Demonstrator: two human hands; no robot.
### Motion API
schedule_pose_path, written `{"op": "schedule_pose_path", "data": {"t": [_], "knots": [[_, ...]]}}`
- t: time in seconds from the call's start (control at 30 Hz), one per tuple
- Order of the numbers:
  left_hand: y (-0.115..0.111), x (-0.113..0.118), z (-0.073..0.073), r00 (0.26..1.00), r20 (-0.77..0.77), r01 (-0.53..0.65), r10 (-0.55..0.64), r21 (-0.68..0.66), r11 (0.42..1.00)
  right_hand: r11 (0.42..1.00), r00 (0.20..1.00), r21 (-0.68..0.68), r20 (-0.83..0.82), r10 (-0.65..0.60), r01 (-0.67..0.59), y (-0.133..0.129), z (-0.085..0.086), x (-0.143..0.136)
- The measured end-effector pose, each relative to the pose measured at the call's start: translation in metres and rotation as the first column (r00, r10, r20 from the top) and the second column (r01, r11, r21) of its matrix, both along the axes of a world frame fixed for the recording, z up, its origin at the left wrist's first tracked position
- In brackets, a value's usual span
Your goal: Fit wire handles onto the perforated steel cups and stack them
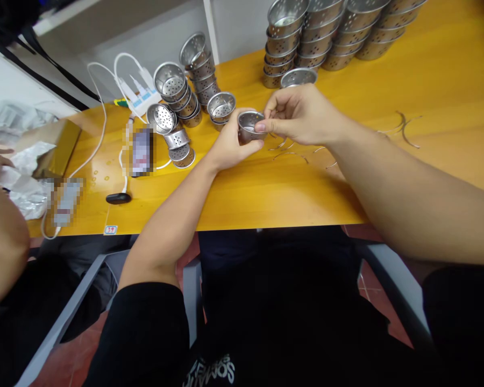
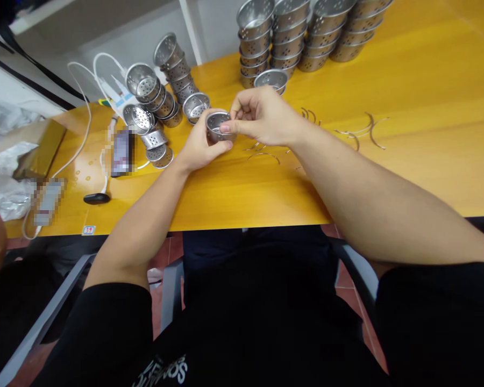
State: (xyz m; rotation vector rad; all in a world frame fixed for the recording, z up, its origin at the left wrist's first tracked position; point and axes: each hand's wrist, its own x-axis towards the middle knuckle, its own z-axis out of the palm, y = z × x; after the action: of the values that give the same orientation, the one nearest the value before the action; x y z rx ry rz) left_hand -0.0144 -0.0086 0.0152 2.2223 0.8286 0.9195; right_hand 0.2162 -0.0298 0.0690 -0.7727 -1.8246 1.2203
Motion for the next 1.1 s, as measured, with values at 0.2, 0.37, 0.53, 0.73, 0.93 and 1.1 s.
{"op": "schedule_pose_path", "data": {"t": [0.2,0.37,0.53,0.73,0.93,1.1], "knots": [[0.002,0.0,-0.001,1.0,0.009,-0.012,0.012,0.017,1.0,1.0,1.0,0.012,0.013,-0.019,0.019,0.003,-0.003,-0.002],[0.005,-0.001,-0.004,1.0,0.004,-0.021,0.021,0.039,0.999,0.999,0.999,0.026,0.025,-0.045,0.044,0.003,-0.003,-0.004],[0.003,-0.001,-0.003,0.999,0.008,-0.034,0.034,0.048,0.998,0.999,0.999,0.024,0.036,-0.037,0.036,-0.001,0.002,-0.005],[0.003,0.001,0.001,0.995,0.033,-0.095,0.094,0.039,0.995,0.976,0.991,0.17,-0.023,-0.131,0.133,-0.001,0.0,-0.008],[0.011,-0.004,-0.002,0.99,0.027,-0.141,0.14,0.062,0.988,0.874,0.95,0.402,0.031,-0.311,0.273,-0.002,-0.001,-0.004],[0.018,-0.007,-0.006,0.982,0.092,-0.173,0.164,0.102,0.98,0.859,0.942,0.447,0.094,-0.322,0.249,-0.006,0.002,-0.001]]}}
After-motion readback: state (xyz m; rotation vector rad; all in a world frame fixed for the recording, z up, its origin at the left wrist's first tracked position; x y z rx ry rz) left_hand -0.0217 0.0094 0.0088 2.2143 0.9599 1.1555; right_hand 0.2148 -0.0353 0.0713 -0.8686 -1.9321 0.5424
